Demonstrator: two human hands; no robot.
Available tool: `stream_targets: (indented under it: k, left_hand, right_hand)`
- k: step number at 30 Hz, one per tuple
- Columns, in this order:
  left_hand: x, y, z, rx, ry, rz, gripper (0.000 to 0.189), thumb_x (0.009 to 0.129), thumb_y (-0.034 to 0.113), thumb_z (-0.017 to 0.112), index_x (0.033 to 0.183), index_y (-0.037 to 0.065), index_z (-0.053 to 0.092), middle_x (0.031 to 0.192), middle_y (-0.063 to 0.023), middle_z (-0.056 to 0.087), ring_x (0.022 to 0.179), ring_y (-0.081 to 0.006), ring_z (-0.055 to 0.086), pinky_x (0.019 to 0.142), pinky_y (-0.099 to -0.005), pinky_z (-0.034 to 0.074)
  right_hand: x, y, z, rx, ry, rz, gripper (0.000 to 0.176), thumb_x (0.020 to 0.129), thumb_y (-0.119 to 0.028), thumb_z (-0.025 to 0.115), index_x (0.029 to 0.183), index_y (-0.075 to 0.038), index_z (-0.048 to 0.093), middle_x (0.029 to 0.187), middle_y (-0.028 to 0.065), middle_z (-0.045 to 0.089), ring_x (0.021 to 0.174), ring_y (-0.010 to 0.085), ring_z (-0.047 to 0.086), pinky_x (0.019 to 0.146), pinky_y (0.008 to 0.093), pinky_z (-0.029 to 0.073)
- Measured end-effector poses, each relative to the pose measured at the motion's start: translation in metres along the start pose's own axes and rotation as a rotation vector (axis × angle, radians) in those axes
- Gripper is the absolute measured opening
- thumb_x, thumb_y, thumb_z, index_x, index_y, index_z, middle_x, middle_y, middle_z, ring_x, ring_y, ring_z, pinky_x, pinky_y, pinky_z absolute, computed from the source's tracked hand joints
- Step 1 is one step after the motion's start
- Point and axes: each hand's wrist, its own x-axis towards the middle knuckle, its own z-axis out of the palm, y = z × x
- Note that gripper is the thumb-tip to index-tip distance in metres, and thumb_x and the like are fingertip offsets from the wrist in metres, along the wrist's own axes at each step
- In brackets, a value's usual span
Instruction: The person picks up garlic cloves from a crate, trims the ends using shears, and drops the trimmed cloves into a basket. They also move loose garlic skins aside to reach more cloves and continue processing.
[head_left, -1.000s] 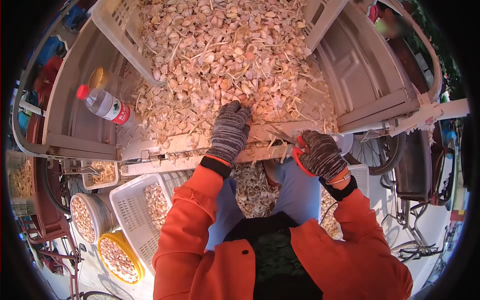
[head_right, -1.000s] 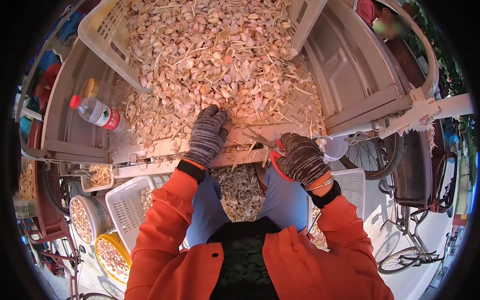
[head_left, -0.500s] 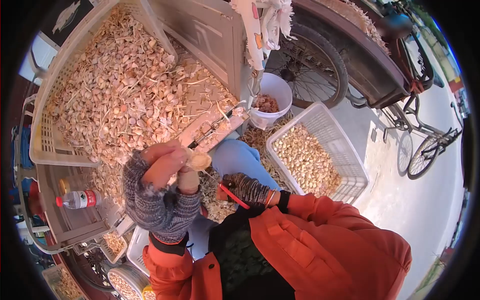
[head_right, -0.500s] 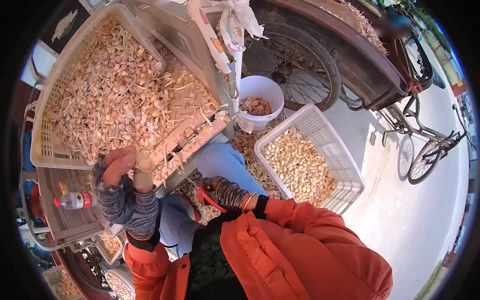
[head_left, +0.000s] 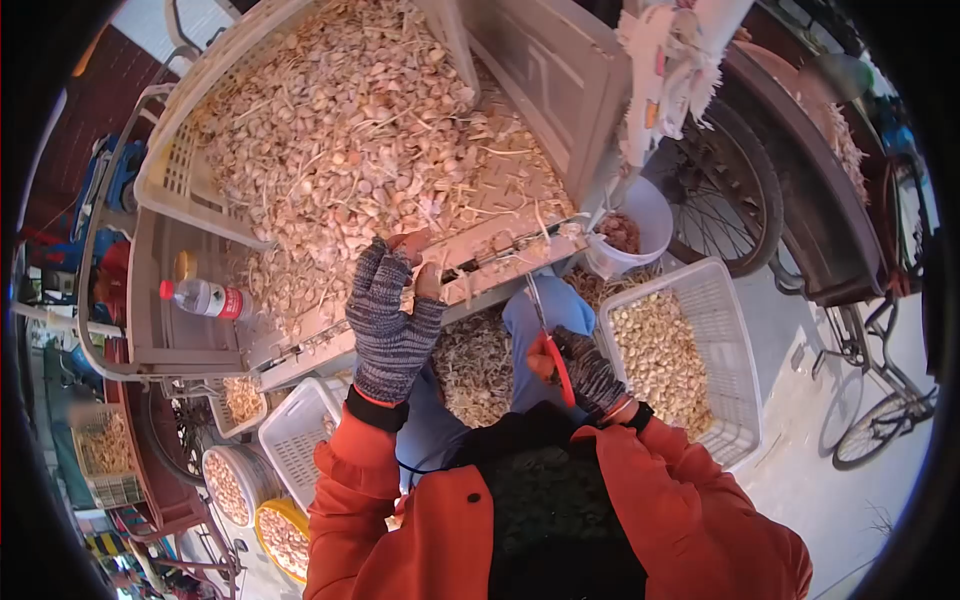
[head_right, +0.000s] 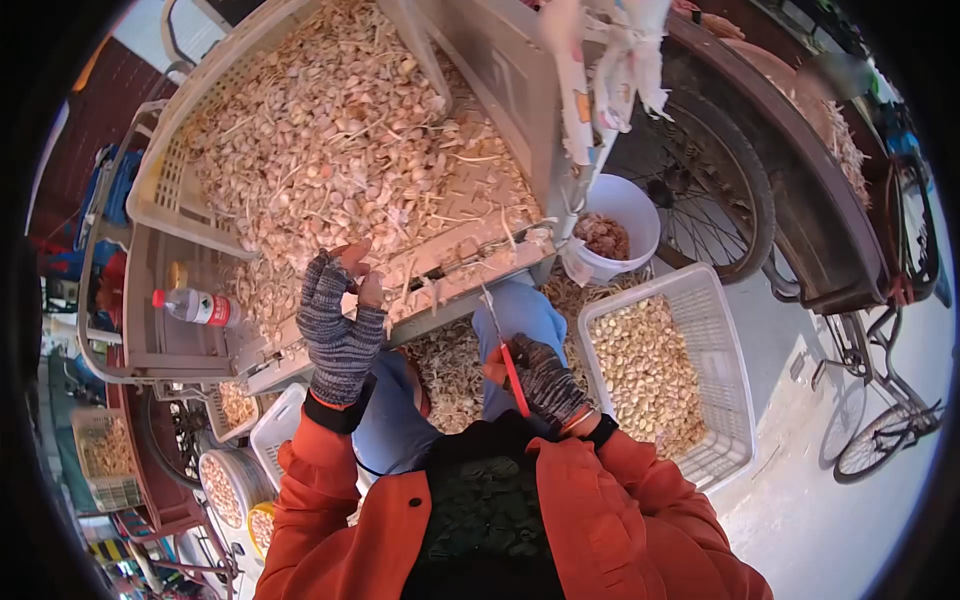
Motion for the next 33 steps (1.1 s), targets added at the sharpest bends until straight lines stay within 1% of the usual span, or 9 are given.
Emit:
stream_targets:
  k: [3, 5, 8, 16, 21, 23, 28, 30, 33]
  left_hand:
    - [-0.039, -0.119, -0.058, 0.093, 0.242, -0.426, 0.02, 0.083, 0.003, 0.059, 0.103, 0.005, 0.063, 0.093, -0.0074, 0.064, 0.083, -0.0172, 0.061, 0.073, -0.0279, 0.049]
    - [-0.052, -0.166, -0.08, 0.15, 0.308, -0.466, 0.018, 0.085, 0.004, 0.058, 0.103, 0.004, 0.063, 0.093, -0.0062, 0.065, 0.083, -0.0156, 0.06, 0.075, -0.028, 0.048]
    - [-0.045, -0.2, -0.078, 0.236, 0.247, -0.45, 0.015, 0.086, 0.005, 0.057, 0.099, 0.004, 0.064, 0.089, -0.0062, 0.065, 0.078, -0.0153, 0.059, 0.073, -0.0289, 0.048]
    - [-0.016, -0.224, -0.046, 0.282, -0.171, -0.166, 0.024, 0.077, 0.012, 0.066, 0.099, 0.002, 0.063, 0.089, -0.0135, 0.063, 0.079, -0.0275, 0.062, 0.072, -0.036, 0.049]
    - [-0.011, -0.221, -0.044, 0.252, -0.187, -0.242, 0.03, 0.074, 0.008, 0.067, 0.103, 0.002, 0.06, 0.088, -0.0156, 0.061, 0.079, -0.0271, 0.062, 0.07, -0.0361, 0.05]
    - [-0.013, -0.213, -0.055, 0.186, -0.189, -0.375, 0.03, 0.075, 0.006, 0.066, 0.103, 0.002, 0.06, 0.086, -0.013, 0.06, 0.076, -0.022, 0.061, 0.069, -0.0322, 0.05]
    - [-0.036, -0.222, -0.071, -1.024, 0.159, -0.946, 0.018, 0.086, 0.005, 0.053, 0.1, 0.004, 0.063, 0.084, -0.0015, 0.059, 0.07, -0.0115, 0.055, 0.063, -0.023, 0.048]
    - [-0.03, -0.218, -0.071, -0.867, 0.126, -0.913, 0.017, 0.084, 0.006, 0.056, 0.1, 0.005, 0.063, 0.083, -0.0019, 0.06, 0.071, -0.0122, 0.057, 0.063, -0.0236, 0.048]
    - [-0.018, -0.216, -0.061, -0.465, -0.018, -0.791, 0.019, 0.08, 0.009, 0.062, 0.098, 0.004, 0.064, 0.082, -0.0036, 0.06, 0.071, -0.0145, 0.058, 0.063, -0.0262, 0.049]
  right_hand:
    - [0.012, -0.026, 0.017, -0.142, -0.076, -0.054, 0.024, 0.078, -0.019, 0.073, 0.09, -0.003, 0.06, 0.075, 0.0027, 0.057, 0.069, 0.0121, 0.055, 0.065, 0.0263, 0.046]
    - [0.027, -0.024, 0.021, -0.64, -0.08, -0.393, 0.031, 0.073, -0.021, 0.078, 0.089, -0.002, 0.059, 0.074, 0.0062, 0.058, 0.068, 0.0137, 0.056, 0.065, 0.0273, 0.047]
    - [0.047, -0.07, 0.048, -0.596, -0.205, -0.204, 0.037, 0.068, -0.022, 0.081, 0.09, 0.0, 0.06, 0.073, 0.0092, 0.058, 0.067, 0.0158, 0.058, 0.063, 0.0276, 0.048]
    - [0.098, -0.064, 0.071, -0.679, -0.102, -0.319, 0.048, 0.065, -0.026, 0.084, 0.096, 0.003, 0.061, 0.075, 0.0102, 0.062, 0.067, 0.0193, 0.062, 0.063, 0.0309, 0.05]
    - [0.12, -0.073, 0.092, -0.81, -0.168, -0.329, 0.046, 0.067, -0.03, 0.082, 0.094, 0.001, 0.061, 0.078, 0.0124, 0.063, 0.071, 0.0222, 0.064, 0.064, 0.0319, 0.051]
    - [0.136, -0.072, 0.095, -0.851, -0.097, -0.449, 0.02, 0.075, -0.011, 0.072, 0.089, -0.001, 0.06, 0.075, 0.0103, 0.064, 0.067, 0.018, 0.062, 0.059, 0.0282, 0.048]
    - [0.183, -0.102, 0.11, -1.148, -0.023, -0.429, 0.028, 0.076, -0.027, 0.068, 0.086, -0.001, 0.062, 0.077, 0.0169, 0.064, 0.069, 0.0314, 0.063, 0.063, 0.0385, 0.051]
    - [0.193, -0.108, 0.119, -1.394, -0.017, -0.676, 0.032, 0.076, -0.033, 0.065, 0.084, -0.001, 0.062, 0.076, 0.0183, 0.063, 0.07, 0.0344, 0.062, 0.064, 0.0428, 0.05]
    - [0.197, -0.106, 0.117, -1.525, -0.105, -0.608, 0.032, 0.075, -0.032, 0.064, 0.082, -0.001, 0.063, 0.074, 0.0186, 0.063, 0.071, 0.0353, 0.061, 0.064, 0.0426, 0.05]
